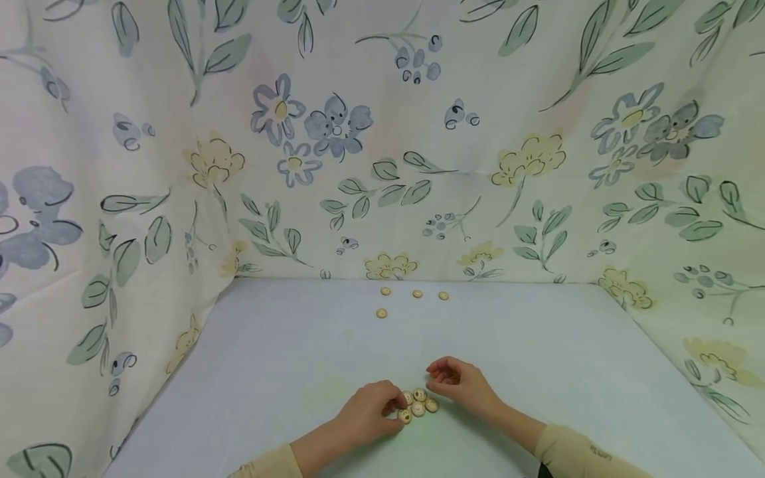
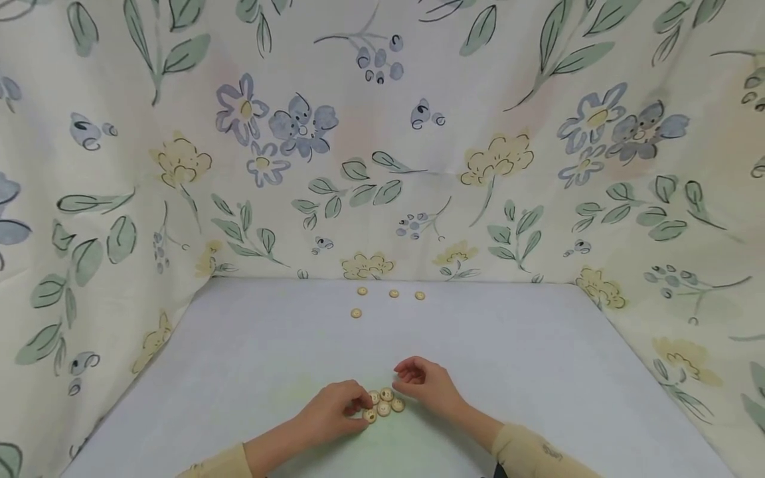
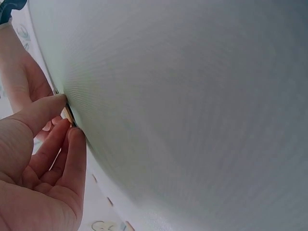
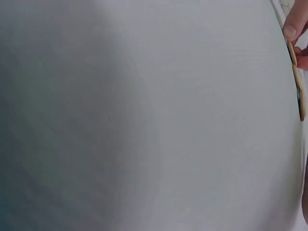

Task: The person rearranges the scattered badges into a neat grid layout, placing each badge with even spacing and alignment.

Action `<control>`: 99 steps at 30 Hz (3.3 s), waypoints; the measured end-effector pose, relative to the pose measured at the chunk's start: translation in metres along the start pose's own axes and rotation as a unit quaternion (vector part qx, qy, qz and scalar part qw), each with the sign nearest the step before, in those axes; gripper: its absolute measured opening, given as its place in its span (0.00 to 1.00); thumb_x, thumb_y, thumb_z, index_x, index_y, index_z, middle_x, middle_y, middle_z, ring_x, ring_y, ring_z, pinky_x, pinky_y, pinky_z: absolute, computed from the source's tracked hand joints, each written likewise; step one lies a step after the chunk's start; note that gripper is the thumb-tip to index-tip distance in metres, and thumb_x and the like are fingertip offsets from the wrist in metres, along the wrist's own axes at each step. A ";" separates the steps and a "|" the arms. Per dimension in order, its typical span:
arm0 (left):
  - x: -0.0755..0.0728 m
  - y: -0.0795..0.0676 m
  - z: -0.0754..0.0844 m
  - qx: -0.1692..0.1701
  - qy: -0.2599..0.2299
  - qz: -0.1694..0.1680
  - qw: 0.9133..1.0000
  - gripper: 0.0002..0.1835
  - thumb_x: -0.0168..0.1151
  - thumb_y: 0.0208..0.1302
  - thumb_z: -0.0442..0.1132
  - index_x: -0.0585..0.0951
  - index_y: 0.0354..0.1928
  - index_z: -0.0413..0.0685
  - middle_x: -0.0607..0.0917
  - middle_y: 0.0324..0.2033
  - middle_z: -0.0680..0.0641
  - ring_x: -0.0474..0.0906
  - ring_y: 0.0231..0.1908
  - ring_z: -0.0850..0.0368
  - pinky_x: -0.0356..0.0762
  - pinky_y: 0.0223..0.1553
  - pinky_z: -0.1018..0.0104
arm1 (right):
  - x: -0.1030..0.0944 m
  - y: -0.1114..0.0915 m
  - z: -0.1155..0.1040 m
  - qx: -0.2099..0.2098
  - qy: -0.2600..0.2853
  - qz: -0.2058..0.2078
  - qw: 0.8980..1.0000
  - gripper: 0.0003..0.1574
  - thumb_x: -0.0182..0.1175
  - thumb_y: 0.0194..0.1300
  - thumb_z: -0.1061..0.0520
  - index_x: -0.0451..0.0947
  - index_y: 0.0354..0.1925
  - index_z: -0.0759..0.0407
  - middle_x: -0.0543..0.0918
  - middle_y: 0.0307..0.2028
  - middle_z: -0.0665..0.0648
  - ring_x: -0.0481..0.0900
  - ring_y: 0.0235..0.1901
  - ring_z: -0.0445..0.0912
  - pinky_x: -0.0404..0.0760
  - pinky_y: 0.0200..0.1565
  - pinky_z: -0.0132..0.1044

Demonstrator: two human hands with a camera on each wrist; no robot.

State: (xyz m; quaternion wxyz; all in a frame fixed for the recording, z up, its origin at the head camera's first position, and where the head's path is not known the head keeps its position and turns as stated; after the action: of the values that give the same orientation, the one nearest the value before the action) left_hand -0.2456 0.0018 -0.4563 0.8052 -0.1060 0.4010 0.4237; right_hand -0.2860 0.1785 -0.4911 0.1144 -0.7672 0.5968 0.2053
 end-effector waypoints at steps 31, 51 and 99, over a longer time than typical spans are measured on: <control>-0.001 -0.002 0.004 -0.003 -0.010 -0.004 1.000 0.08 0.73 0.52 0.34 0.82 0.34 0.49 0.76 0.28 0.59 0.71 0.30 0.69 0.71 0.32 0.76 | 0.008 -0.029 -0.015 -0.050 -0.052 -0.032 0.997 0.17 0.74 0.54 0.52 0.80 0.40 0.57 0.79 0.29 0.49 0.75 0.29 0.37 0.77 0.33 0.29; -0.001 -0.002 0.005 -0.002 0.003 -0.003 1.000 0.08 0.73 0.52 0.34 0.82 0.33 0.50 0.76 0.27 0.59 0.70 0.29 0.69 0.70 0.32 0.76 | 0.011 -0.029 -0.026 -0.097 -0.082 -0.051 0.991 0.13 0.73 0.55 0.57 0.80 0.37 0.57 0.78 0.28 0.48 0.75 0.29 0.37 0.77 0.31 0.29; 0.001 0.000 0.000 -0.016 -0.008 -0.014 1.000 0.08 0.72 0.53 0.35 0.82 0.34 0.49 0.75 0.26 0.61 0.69 0.28 0.70 0.70 0.32 0.76 | -0.003 -0.007 -0.019 -0.050 -0.083 -0.036 0.995 0.13 0.73 0.54 0.53 0.80 0.36 0.54 0.79 0.27 0.46 0.75 0.28 0.37 0.76 0.30 0.30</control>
State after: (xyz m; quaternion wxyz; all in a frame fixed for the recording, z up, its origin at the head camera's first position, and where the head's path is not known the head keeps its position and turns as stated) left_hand -0.2454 0.0024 -0.4572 0.8124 -0.1209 0.3864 0.4195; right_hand -0.2765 0.1746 -0.4734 0.1325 -0.7733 0.5461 0.2938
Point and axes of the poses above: each hand's wrist, its own y-axis towards the middle knuckle, its own x-axis out of the palm, z = x × y, the point moved 8 cm from there along y, towards the middle knuckle
